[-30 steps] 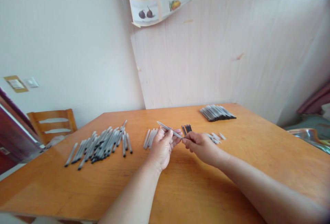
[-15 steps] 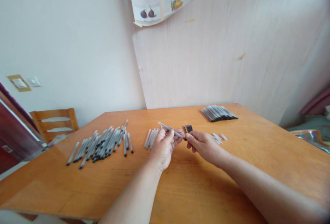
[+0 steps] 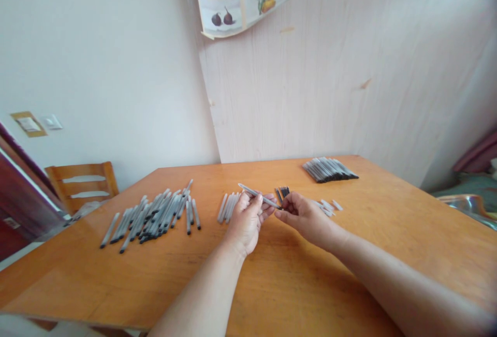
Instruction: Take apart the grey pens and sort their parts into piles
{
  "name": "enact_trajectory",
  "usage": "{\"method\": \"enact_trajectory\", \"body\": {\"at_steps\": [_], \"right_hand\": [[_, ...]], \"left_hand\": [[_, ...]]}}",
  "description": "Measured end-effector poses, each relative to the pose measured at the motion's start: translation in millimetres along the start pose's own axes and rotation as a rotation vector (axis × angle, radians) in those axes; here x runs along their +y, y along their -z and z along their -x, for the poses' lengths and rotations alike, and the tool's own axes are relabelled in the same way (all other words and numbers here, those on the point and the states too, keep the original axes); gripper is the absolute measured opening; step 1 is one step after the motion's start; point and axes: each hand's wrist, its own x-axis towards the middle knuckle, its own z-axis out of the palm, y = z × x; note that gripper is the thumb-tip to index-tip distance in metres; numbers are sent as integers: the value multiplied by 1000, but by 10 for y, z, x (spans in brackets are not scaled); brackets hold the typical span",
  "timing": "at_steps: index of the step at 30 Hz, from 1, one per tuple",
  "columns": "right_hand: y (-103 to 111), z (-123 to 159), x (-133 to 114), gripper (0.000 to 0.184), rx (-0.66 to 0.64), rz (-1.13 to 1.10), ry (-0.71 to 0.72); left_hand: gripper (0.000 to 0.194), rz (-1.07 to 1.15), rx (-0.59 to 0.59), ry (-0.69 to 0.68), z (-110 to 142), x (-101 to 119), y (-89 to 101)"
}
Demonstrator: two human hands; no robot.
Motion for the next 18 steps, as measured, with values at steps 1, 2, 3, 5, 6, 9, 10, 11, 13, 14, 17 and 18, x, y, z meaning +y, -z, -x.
{"method": "enact_trajectory", "body": {"at_steps": [1, 2, 3, 5, 6, 9, 10, 11, 13, 14, 17, 18], "right_hand": [[1, 0, -2, 31, -19, -23, -23], [1, 0, -2, 32, -59, -50, -48], [1, 0, 0, 33, -98, -73, -65], [-3, -4, 10, 31, -121, -80, -57], [-6, -7, 17, 28, -96, -65, -35], [-14, -12, 25, 25, -31, -48, -8], [-14, -10, 20, 26, -44, -58, -21], [-12, -7, 12, 27, -71, -68, -38], [-4, 2, -3, 29, -114, -71, -53], [0, 6, -7, 28, -111, -55, -44], [11, 9, -1, 19, -23, 27, 20], [15, 8, 3, 17, 5, 48, 35]], "left_hand": [[18, 3, -1, -3, 0, -1, 0], [18, 5, -3, -6, -1, -4, 1], [18, 5, -3, -6, -3, -9, 4], [19, -1, 4, -1, -5, -18, 10], [19, -5, 9, 2, -6, -22, 13], [18, -11, 13, 2, -6, -24, 11], [18, -10, 11, -1, -5, -23, 9], [18, -9, 12, -2, -5, -21, 6], [19, -9, 25, -2, -5, -20, 3], [20, -12, 33, 1, -6, -21, 2], [20, -18, 59, 2, -13, -22, 7], [20, -18, 70, 0, -17, -22, 10]]}}
